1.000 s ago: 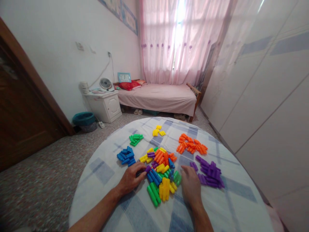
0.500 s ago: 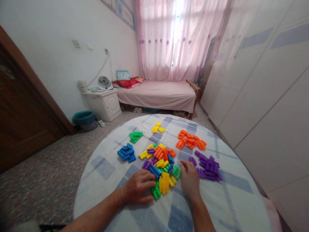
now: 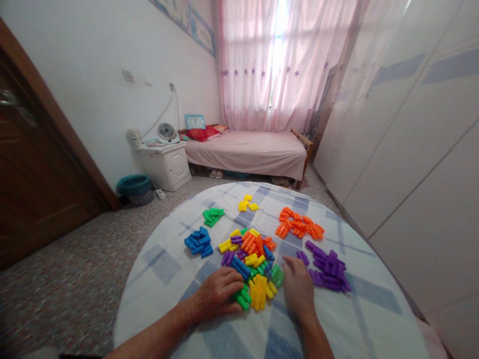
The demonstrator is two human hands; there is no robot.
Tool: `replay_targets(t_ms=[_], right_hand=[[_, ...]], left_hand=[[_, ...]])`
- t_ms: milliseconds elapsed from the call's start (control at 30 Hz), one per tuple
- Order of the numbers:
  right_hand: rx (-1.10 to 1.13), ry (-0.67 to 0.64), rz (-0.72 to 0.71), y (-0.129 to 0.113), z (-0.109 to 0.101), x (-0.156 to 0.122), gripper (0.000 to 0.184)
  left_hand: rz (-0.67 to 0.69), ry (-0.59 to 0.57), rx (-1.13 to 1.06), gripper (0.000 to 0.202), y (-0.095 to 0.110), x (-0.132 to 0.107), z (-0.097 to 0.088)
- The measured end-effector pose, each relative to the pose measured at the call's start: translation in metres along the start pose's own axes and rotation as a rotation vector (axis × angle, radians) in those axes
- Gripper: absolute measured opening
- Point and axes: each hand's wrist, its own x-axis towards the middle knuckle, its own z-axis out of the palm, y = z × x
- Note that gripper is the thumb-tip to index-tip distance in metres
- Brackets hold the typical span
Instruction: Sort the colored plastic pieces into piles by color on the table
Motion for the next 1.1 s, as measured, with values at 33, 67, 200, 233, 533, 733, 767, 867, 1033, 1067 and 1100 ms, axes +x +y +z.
replay_targets(t_ms=[33,67,200,233,533,733,767,867,1033,1067,1100], right_hand=[[0.000,0.007,-0.002,0.000,0.000,0.000,0.040],[0.000,0.014,-0.003,0.000,0.000,0.000,0.040],[0.011,0.019,-0.012,0.000,0.000,0.001,0.038],[0.015,0.014,-0.015,0.000,0.000,0.001,0.038],[0.041,0.025,0.014,-0.003,-0.001,0.001,0.034],[0.030,0.015,0.008,-0.003,-0.002,0.000,0.033],[0.030,0.015,0.008,-0.004,-0.002,0.000,0.033],[0.032,0.015,0.014,-0.006,-0.003,-0.001,0.033],[0.047,0.025,0.013,-0.008,-0.002,-0.002,0.031],[0.047,0.023,0.011,-0.007,-0.002,-0.002,0.031],[0.047,0.019,0.009,-0.007,-0.002,-0.002,0.031]], left_hand=[[-0.019,0.027,-0.031,0.034,0.000,-0.001,0.001],[-0.053,0.063,-0.074,0.037,0.000,-0.002,0.000],[-0.291,0.292,-0.254,0.031,-0.005,0.000,-0.016],[-0.355,0.347,-0.266,0.028,-0.011,0.003,-0.024],[-1.095,0.255,0.268,0.035,-0.155,0.030,-0.094],[-1.231,0.024,0.284,0.035,-0.195,0.027,-0.078],[-1.226,0.004,0.272,0.035,-0.195,0.027,-0.077],[-1.180,-0.001,0.287,0.030,-0.185,0.029,-0.076],[-0.733,0.103,0.166,0.022,-0.123,0.044,-0.066],[-0.591,0.095,0.074,0.020,-0.105,0.048,-0.061],[-0.483,0.080,-0.015,0.018,-0.086,0.053,-0.054]])
